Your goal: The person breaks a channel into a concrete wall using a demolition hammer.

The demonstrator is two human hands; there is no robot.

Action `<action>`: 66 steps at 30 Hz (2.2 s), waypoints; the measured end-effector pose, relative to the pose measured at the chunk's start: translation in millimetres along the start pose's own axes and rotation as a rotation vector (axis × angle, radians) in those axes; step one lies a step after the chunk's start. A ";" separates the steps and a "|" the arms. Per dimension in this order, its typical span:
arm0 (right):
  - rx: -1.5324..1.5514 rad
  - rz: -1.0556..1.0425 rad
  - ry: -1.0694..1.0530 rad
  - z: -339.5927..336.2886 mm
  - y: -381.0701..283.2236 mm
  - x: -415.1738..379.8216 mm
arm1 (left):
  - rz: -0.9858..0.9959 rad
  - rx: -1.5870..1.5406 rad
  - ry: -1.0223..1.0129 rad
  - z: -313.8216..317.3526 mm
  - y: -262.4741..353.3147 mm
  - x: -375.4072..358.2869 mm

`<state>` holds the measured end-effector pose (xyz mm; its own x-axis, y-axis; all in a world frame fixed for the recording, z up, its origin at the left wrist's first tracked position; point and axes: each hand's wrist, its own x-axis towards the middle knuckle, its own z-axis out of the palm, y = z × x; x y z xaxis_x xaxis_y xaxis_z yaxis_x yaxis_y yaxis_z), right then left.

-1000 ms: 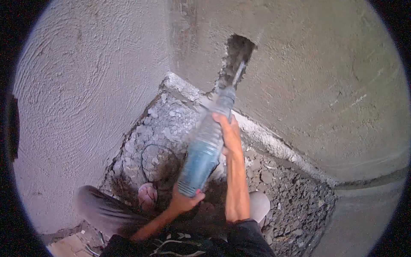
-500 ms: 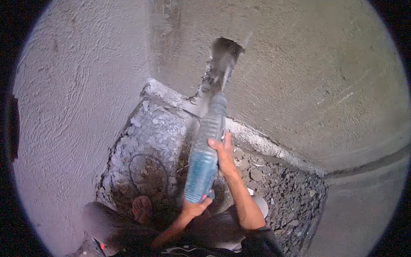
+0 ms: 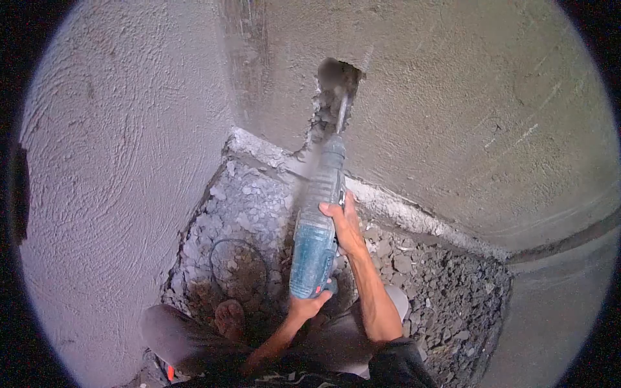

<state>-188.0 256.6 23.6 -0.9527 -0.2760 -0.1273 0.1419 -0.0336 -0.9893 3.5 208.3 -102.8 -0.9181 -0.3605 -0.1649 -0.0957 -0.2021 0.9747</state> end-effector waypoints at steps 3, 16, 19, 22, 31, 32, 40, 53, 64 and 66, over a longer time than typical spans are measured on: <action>0.055 -0.018 0.003 3.7 -7.6 11.9 | 0.024 0.020 -0.052 -4.4 11.2 9.9; -0.005 -0.023 0.027 17.2 -19.1 21.1 | 0.035 -0.134 -0.174 -16.5 39.7 36.2; -0.013 -0.011 0.003 15.1 -27.1 19.6 | 0.006 -0.144 -0.184 -13.7 28.4 33.6; 0.205 0.012 -0.022 19.3 -31.4 21.5 | -0.026 -0.138 -0.225 -15.3 42.8 35.1; 0.033 -0.030 0.007 29.7 -0.9 -5.9 | 0.049 -0.216 -0.234 -40.1 42.2 -4.1; 0.038 -0.030 0.005 32.6 -2.8 -6.7 | 0.037 -0.154 -0.221 -43.3 45.0 -6.1; 0.034 -0.034 -0.023 36.0 -11.4 -5.4 | -0.002 -0.173 -0.202 -49.4 55.4 -7.1; 0.106 -0.053 0.011 52.5 -32.2 11.9 | 0.093 -0.033 -0.180 -57.9 69.2 23.1; 0.064 -0.101 0.072 51.5 -41.8 34.1 | 0.102 -0.147 -0.223 -51.1 82.1 46.6; 0.014 -0.062 0.054 44.3 -38.3 27.4 | 0.007 -0.204 -0.158 -44.7 71.5 37.5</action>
<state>-207.7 207.7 61.2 -0.9728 -0.2209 -0.0696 0.0853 -0.0623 -0.9944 -20.5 139.6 -46.1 -0.9688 -0.2186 -0.1169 -0.0242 -0.3857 0.9223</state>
